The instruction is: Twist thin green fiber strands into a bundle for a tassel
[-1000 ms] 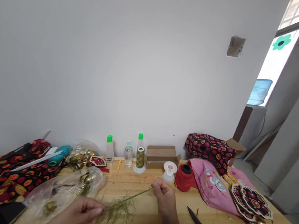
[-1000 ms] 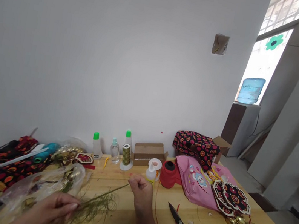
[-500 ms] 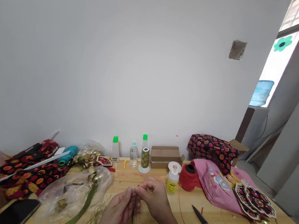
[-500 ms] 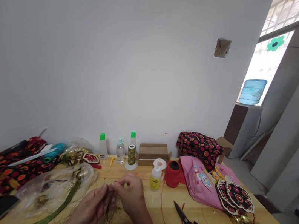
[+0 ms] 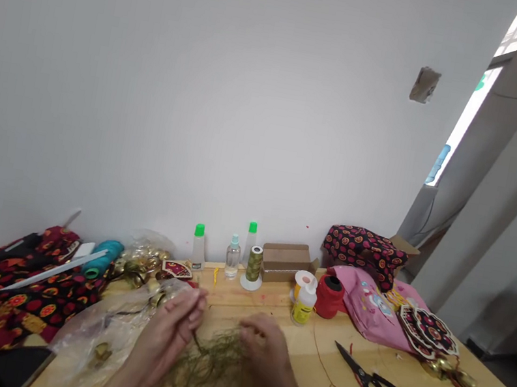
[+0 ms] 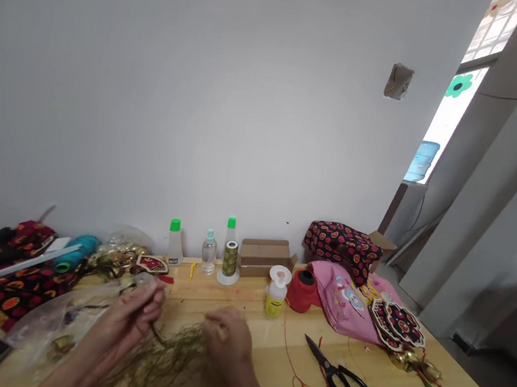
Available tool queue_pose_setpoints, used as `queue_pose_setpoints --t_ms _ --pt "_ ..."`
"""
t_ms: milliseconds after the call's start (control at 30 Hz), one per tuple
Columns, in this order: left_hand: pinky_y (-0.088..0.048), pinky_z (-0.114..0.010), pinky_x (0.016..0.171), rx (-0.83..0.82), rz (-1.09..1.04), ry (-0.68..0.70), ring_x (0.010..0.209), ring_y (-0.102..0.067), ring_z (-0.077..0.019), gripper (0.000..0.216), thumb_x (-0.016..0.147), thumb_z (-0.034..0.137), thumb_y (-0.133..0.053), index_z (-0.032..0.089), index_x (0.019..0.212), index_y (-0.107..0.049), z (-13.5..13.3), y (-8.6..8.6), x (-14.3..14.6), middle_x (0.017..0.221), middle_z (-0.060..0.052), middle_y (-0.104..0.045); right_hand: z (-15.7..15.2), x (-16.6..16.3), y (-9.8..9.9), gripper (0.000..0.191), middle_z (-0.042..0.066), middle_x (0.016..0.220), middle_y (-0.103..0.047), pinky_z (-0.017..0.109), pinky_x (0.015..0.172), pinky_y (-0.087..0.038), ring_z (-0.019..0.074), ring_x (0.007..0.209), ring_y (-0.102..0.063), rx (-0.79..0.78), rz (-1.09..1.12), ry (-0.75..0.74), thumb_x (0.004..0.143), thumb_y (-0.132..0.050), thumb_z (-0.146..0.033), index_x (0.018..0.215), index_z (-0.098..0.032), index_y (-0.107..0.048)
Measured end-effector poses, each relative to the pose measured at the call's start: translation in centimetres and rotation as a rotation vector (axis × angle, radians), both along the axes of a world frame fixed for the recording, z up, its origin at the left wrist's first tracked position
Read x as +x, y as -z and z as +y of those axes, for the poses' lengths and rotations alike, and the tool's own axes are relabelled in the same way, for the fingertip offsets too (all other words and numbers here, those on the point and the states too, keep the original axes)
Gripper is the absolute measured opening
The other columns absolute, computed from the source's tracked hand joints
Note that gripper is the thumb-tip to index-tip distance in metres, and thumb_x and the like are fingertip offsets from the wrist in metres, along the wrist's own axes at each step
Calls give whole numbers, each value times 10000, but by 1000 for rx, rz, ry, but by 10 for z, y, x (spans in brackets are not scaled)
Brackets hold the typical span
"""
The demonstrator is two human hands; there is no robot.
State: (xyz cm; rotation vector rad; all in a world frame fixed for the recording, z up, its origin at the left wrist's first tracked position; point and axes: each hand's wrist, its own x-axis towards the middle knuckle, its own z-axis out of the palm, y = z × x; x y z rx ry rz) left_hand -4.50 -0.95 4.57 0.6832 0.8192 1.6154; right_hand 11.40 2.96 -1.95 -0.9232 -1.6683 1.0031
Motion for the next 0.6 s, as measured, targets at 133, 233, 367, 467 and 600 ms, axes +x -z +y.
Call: queue_pose_setpoints --t_ms 133,233,367,467,600 --pt "-415 -142 440 34 -115 -35 504 -470 -65 109 578 162 -672 102 668 -656 0 -6 -28 569 -10 -562 -17 -36 28 269 17 966 -633 345 804 -328 207 896 -499 523 -481 -307 667 -574 -423 890 -277 -613" --pt "-478 -180 489 -19 -223 -12 539 -528 -93 56 621 88 -602 99 655 -646 -2 4 -33 609 -34 -590 -19 -33 29 265 -14 952 -629 350 827 -307 201 923 -475 600 -646 -349 659 -582 -458 877 -310 -612" --pt "-522 -226 551 -87 -410 -15 581 -578 -117 170 681 19 -472 101 690 -621 -8 15 -39 688 -61 -611 -12 11 11 179 1 956 -630 349 843 -312 204 956 -474 363 -556 -156 673 -622 -340 837 -273 -650" --pt "-521 -219 527 -34 -537 -4 571 -568 -104 209 734 25 -394 120 713 -579 -13 12 -46 695 -50 -582 -5 34 4 139 34 872 -651 332 773 -380 196 857 -532 209 -350 -24 727 -571 -299 809 -239 -667" --pt "-416 -76 360 83 -701 59 453 -489 -31 188 803 75 -358 161 753 -518 -21 2 -54 664 -3 -521 -6 29 5 203 51 694 -631 324 664 -401 182 713 -533 152 -264 148 784 -488 -291 743 -195 -663"
